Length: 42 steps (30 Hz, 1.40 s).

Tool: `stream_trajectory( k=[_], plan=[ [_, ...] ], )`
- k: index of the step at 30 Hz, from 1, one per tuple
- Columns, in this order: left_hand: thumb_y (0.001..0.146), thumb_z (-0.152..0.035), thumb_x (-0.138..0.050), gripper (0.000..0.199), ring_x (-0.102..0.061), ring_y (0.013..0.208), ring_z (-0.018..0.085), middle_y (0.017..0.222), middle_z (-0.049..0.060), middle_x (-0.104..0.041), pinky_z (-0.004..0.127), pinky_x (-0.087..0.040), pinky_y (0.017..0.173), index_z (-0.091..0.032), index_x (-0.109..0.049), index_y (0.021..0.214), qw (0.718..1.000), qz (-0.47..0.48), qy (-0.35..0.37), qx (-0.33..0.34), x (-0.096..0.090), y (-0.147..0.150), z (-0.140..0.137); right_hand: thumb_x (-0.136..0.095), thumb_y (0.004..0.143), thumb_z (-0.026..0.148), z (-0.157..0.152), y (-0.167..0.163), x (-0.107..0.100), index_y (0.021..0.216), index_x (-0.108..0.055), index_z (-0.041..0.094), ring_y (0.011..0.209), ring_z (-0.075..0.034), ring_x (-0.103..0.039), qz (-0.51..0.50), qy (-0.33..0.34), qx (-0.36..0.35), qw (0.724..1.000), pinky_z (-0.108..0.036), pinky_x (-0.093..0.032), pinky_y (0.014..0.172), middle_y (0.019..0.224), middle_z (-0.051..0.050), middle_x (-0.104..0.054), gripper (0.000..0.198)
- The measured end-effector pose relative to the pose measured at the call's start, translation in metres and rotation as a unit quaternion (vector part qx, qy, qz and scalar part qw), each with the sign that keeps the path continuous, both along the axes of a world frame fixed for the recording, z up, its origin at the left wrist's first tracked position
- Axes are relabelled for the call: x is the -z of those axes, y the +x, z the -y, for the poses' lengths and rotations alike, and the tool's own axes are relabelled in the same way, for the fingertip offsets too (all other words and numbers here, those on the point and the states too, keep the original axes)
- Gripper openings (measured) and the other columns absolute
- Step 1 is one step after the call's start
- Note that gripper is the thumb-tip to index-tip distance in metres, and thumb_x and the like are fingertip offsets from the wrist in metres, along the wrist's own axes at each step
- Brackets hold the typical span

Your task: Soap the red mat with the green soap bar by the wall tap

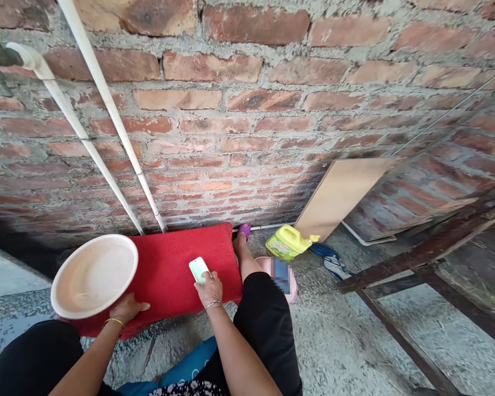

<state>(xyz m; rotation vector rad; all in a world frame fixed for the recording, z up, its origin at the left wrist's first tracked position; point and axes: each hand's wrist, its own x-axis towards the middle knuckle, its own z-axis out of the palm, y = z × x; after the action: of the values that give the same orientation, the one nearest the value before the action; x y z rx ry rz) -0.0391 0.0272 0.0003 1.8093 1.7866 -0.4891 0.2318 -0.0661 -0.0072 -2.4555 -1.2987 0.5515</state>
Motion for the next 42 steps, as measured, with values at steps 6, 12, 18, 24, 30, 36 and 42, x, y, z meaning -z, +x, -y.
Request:
stream_trajectory(
  k=[6,12,18,24,30,36,42],
  plan=[
    [0.064,-0.056,-0.064,0.057,-0.058,0.117,0.033,0.121,0.018,-0.065,0.040,-0.046,0.094,-0.015,-0.064,0.103,1.000,0.000,0.007,-0.007,0.006,0.000,0.000,-0.071,0.071,0.035,-0.004,-0.028,-0.005,0.101,-0.066,0.026,0.090,-0.019,-0.057,-0.003,0.009,-0.089,0.996,-0.031,-0.041,0.083,0.106,-0.003,-0.057,0.032],
    [0.063,-0.057,-0.065,0.057,-0.058,0.117,0.033,0.121,0.017,-0.065,0.039,-0.047,0.091,-0.017,-0.064,0.104,1.000,0.001,-0.001,-0.024,0.001,0.003,0.001,-0.074,0.068,0.036,-0.013,-0.068,-0.001,0.102,-0.066,0.030,0.098,-0.020,-0.055,-0.008,-0.011,-0.264,0.964,-0.034,-0.039,0.089,0.109,-0.002,-0.057,0.035],
    [0.062,-0.052,-0.068,0.057,-0.061,0.112,0.032,0.116,0.017,-0.067,0.037,-0.048,0.089,-0.014,-0.064,0.104,1.000,0.003,-0.006,-0.027,-0.011,0.007,0.002,-0.068,0.075,0.034,-0.018,-0.033,0.008,0.098,-0.066,0.026,0.082,-0.016,-0.057,-0.017,0.003,-0.062,0.998,-0.027,-0.042,0.078,0.097,-0.002,-0.057,0.024],
    [0.061,-0.051,-0.071,0.058,-0.060,0.114,0.032,0.120,0.017,-0.066,0.036,-0.048,0.090,-0.015,-0.064,0.106,0.999,0.003,-0.015,-0.048,-0.015,0.009,0.000,-0.070,0.072,0.033,-0.038,-0.046,0.005,0.097,-0.066,0.026,0.087,-0.017,-0.057,-0.006,0.039,-0.086,0.995,-0.028,-0.041,0.080,0.099,-0.002,-0.056,0.026],
    [0.058,-0.054,-0.072,0.063,-0.058,0.117,0.031,0.124,0.017,-0.064,0.036,-0.046,0.093,-0.015,-0.064,0.108,0.999,-0.006,-0.001,-0.049,-0.009,0.008,0.000,-0.071,0.070,0.034,-0.051,-0.063,0.004,0.100,-0.066,0.029,0.089,-0.018,-0.058,0.007,-0.006,-0.166,0.986,-0.030,-0.040,0.082,0.103,-0.002,-0.057,0.031],
    [0.060,-0.052,-0.071,0.059,-0.061,0.112,0.030,0.118,0.015,-0.067,0.034,-0.048,0.087,-0.016,-0.064,0.106,0.998,-0.005,-0.020,-0.062,-0.011,0.009,-0.001,-0.059,0.080,0.044,-0.042,-0.010,0.009,0.107,-0.062,0.025,0.080,-0.018,-0.059,-0.002,-0.010,0.048,0.999,-0.029,-0.044,0.074,0.100,-0.005,-0.056,0.033],
    [0.061,-0.051,-0.071,0.059,-0.061,0.112,0.031,0.118,0.017,-0.067,0.035,-0.048,0.088,-0.013,-0.064,0.106,0.998,-0.001,-0.018,-0.058,-0.014,0.010,-0.001,-0.065,0.076,0.038,-0.064,-0.042,0.000,0.102,-0.064,0.025,0.086,-0.017,-0.058,-0.017,0.032,-0.055,0.998,-0.029,-0.043,0.082,0.102,-0.004,-0.056,0.029]
  ],
)
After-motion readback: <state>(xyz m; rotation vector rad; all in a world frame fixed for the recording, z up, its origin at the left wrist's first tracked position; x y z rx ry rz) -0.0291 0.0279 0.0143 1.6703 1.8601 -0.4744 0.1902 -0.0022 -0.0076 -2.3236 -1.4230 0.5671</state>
